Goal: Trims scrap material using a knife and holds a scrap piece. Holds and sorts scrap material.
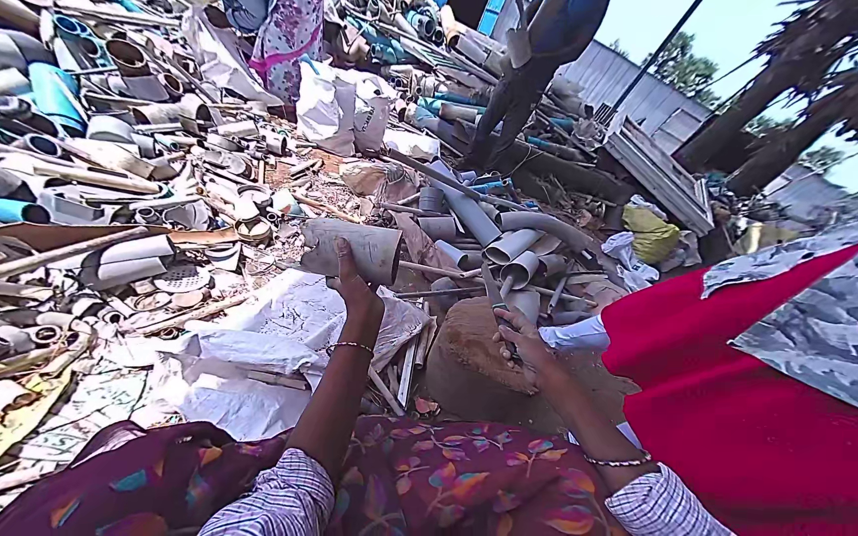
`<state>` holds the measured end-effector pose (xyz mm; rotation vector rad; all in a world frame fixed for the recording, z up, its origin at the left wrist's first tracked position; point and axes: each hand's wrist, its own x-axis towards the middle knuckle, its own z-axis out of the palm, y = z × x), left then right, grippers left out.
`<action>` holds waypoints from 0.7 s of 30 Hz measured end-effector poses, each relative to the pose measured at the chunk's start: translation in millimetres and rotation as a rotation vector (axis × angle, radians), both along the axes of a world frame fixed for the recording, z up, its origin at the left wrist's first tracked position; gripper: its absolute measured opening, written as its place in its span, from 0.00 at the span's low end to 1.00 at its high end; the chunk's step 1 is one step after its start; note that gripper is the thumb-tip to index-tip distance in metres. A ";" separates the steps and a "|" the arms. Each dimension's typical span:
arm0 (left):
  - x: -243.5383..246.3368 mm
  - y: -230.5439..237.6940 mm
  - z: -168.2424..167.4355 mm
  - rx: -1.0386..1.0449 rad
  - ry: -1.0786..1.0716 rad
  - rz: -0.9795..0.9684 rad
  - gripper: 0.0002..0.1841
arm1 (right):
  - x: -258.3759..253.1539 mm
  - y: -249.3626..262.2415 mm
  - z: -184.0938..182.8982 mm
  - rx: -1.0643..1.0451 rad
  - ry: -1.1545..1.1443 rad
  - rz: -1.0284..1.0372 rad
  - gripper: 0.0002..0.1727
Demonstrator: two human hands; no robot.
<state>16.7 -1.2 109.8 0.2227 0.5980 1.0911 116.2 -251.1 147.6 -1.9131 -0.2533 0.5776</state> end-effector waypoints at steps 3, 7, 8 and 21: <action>-8.4 -0.5 7.5 0.034 -0.034 0.030 0.37 | -3.0 -1.8 1.0 0.014 0.023 -0.005 0.23; -22.9 -4.6 15.8 0.171 -0.061 0.028 0.33 | -10.5 -4.6 3.8 0.044 -0.003 -0.007 0.22; -26.0 -2.5 16.7 0.167 -0.094 0.016 0.31 | -13.9 -3.9 4.0 0.050 -0.036 0.002 0.22; 2.7 39.1 -42.9 0.099 -0.720 -0.377 0.39 | -61.1 -44.3 33.8 -0.158 -1.063 0.717 0.22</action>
